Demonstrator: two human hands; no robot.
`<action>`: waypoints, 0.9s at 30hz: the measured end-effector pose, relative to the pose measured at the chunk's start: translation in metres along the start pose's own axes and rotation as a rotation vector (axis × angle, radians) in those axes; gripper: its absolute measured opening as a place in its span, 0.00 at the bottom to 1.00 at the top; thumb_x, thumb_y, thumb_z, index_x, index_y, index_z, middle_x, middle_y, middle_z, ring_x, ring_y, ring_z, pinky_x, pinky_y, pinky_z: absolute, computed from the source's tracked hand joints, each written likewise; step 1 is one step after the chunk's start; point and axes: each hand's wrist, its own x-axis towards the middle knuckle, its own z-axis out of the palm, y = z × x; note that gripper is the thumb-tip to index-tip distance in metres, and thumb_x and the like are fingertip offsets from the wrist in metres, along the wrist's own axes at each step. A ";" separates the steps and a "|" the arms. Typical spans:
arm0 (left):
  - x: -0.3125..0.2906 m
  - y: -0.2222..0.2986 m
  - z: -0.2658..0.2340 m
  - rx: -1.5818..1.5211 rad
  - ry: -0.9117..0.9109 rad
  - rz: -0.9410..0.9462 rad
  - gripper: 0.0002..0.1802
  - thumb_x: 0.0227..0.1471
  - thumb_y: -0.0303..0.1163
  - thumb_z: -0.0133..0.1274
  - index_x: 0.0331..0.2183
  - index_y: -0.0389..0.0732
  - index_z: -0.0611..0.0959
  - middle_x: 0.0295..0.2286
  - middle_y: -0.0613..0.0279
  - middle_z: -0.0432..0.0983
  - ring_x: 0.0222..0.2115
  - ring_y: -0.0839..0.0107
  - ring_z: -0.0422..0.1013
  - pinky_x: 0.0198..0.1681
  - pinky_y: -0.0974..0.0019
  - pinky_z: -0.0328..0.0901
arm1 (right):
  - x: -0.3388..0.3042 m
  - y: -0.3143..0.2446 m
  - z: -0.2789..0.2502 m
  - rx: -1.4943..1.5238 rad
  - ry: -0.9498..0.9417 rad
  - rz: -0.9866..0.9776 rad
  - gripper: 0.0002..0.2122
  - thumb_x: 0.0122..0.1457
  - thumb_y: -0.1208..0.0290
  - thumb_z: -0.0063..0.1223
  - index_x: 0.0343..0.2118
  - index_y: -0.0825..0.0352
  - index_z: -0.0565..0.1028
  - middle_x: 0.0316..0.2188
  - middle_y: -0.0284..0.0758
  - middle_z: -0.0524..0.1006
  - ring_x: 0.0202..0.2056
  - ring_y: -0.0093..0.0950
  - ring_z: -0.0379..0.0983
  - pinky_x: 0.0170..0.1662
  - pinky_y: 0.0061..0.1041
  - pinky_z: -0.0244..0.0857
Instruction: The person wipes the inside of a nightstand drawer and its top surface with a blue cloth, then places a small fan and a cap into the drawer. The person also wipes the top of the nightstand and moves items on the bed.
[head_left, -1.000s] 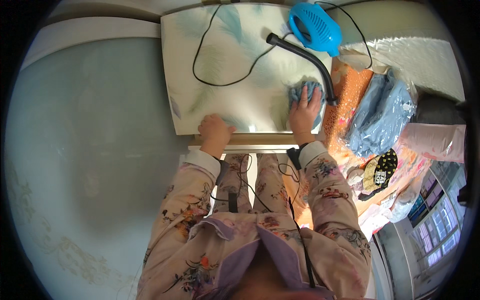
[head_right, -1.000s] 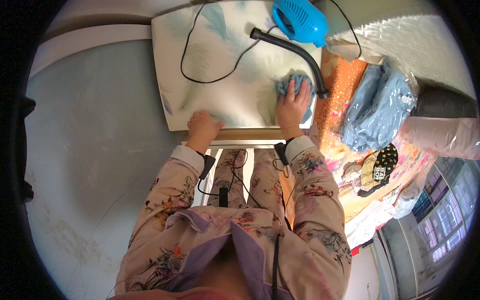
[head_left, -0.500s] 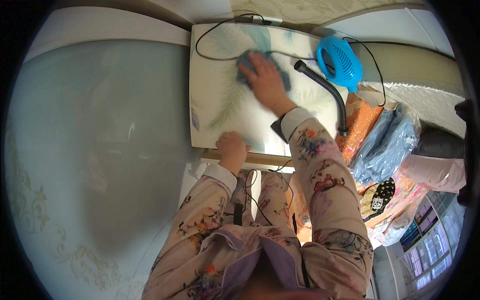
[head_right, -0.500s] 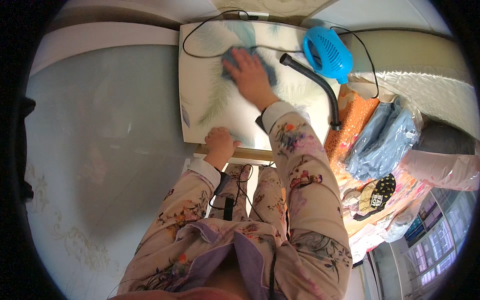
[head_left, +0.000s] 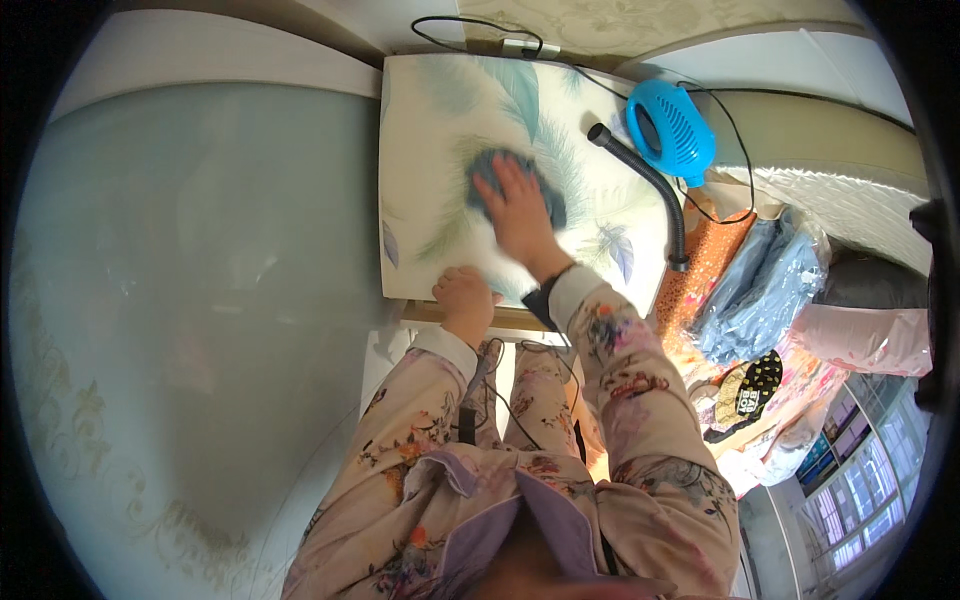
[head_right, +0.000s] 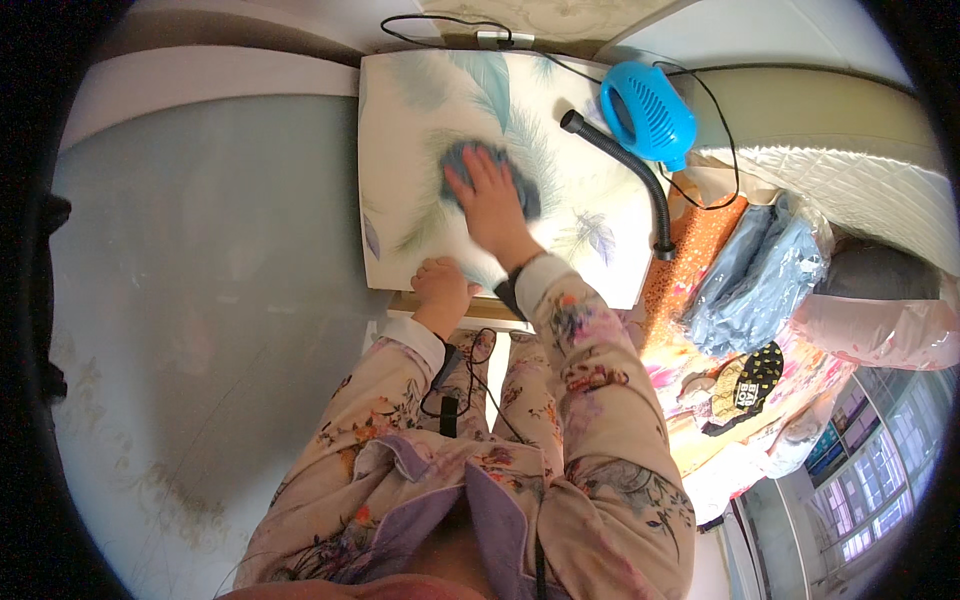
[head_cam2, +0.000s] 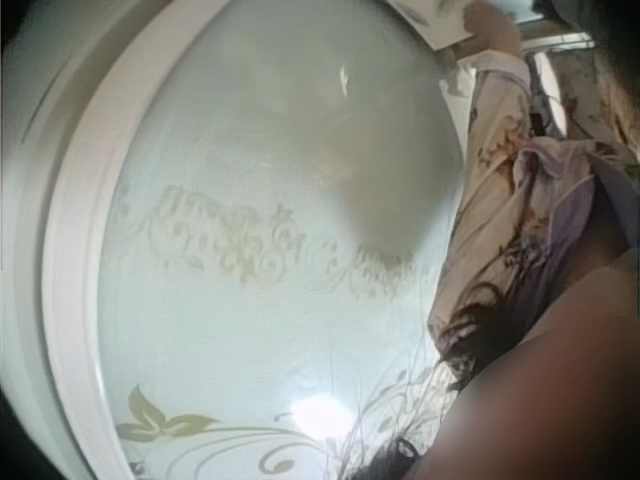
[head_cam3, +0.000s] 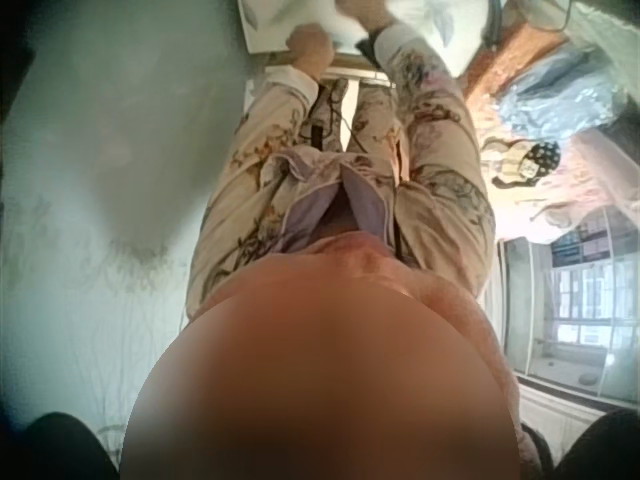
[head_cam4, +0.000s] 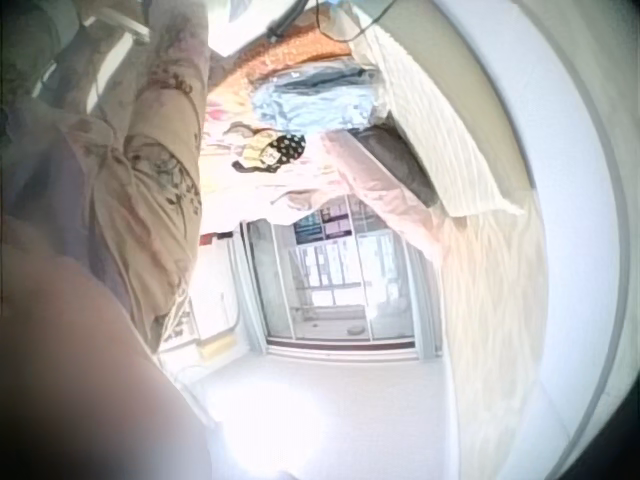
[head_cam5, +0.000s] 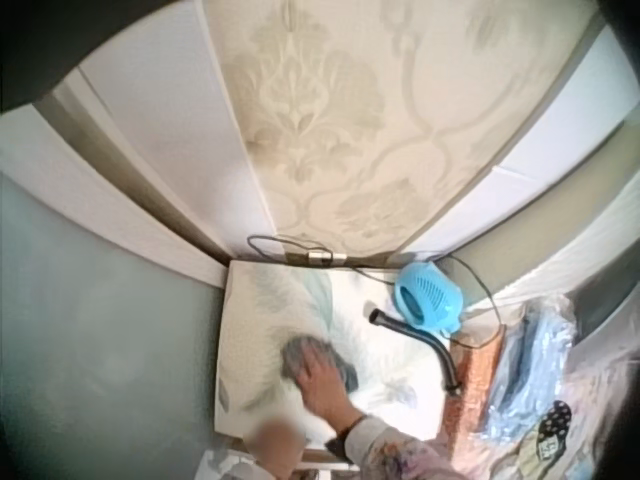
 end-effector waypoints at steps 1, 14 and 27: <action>-0.001 -0.001 -0.001 0.007 0.009 0.011 0.42 0.38 0.58 0.60 0.44 0.32 0.72 0.40 0.49 0.69 0.42 0.57 0.68 0.41 0.57 0.64 | -0.021 -0.007 -0.002 0.035 -0.050 -0.014 0.23 0.51 0.76 0.43 0.53 0.58 0.68 0.60 0.45 0.56 0.60 0.45 0.51 0.59 0.51 0.46; 0.000 -0.003 0.001 -0.084 -0.002 -0.008 0.41 0.37 0.57 0.61 0.43 0.33 0.73 0.43 0.48 0.69 0.45 0.53 0.67 0.45 0.53 0.62 | -0.048 0.027 -0.048 -0.178 0.069 0.238 0.25 0.47 0.70 0.55 0.52 0.52 0.69 0.59 0.45 0.58 0.59 0.45 0.53 0.58 0.52 0.47; -0.050 -0.012 0.068 -0.566 0.510 0.074 0.24 0.39 0.46 0.62 0.28 0.34 0.75 0.30 0.48 0.69 0.36 0.49 0.67 0.38 0.50 0.62 | -0.015 0.161 -0.185 -0.364 0.461 0.201 0.33 0.44 0.57 0.62 0.48 0.74 0.63 0.46 0.51 0.66 0.48 0.50 0.62 0.52 0.41 0.56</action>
